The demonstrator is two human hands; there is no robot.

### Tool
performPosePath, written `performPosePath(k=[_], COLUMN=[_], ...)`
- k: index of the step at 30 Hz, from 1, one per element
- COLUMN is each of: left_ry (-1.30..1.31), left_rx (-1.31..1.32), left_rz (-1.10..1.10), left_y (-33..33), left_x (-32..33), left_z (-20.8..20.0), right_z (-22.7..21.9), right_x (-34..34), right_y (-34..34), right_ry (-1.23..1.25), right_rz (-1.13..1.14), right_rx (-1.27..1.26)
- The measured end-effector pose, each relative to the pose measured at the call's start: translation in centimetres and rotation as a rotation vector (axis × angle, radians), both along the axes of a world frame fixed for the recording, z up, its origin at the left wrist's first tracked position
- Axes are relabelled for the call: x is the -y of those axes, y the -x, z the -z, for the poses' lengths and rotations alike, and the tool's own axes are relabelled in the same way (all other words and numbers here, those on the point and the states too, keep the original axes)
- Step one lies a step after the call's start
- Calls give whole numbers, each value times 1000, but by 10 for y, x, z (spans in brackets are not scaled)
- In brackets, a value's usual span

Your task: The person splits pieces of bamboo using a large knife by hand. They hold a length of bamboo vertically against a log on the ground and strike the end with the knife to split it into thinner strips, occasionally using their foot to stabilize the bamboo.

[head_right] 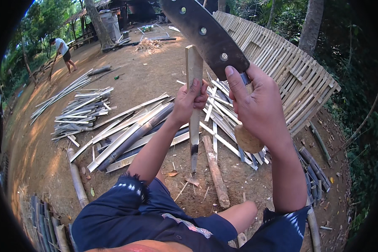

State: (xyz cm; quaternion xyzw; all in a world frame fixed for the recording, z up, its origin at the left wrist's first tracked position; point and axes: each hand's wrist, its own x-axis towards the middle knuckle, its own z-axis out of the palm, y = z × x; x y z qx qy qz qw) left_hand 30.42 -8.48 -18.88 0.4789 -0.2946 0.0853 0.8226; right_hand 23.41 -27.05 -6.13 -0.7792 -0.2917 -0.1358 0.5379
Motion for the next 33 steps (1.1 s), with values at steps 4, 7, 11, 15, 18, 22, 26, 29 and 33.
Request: performPosePath(k=[4, 7, 11, 15, 18, 22, 26, 29, 33], left_ry=[-14, -25, -209, -273, -88, -229, -836, -1319, -1324], left_rx=[9, 21, 27, 182, 396, 1012, 1393, 893, 540], left_rz=[-13, -4, -114, -148, -783, -1355, -1729, -1165, -739], left_y=[2, 5, 4, 18, 24, 33, 8, -10, 6], left_x=[-1, -2, -3, -5, 1, -51, -127, -40, -26], left_z=[1, -1, 1, -17, -38, -138, -276, -279, -250], right_z=[-2, -14, -30, -46, -51, -58, -70, -58, -56], right_x=[2, 4, 7, 14, 23, 38, 33, 37, 38], right_y=[-2, 3, 8, 9, 9, 13, 20, 6, 3], right_ry=[59, 178, 354, 456, 516, 592, 572, 558, 583], right_rz=[1, 53, 129, 144, 204, 269, 219, 174, 195], right_rx=[13, 43, 165, 232, 305, 220, 168, 263, 260])
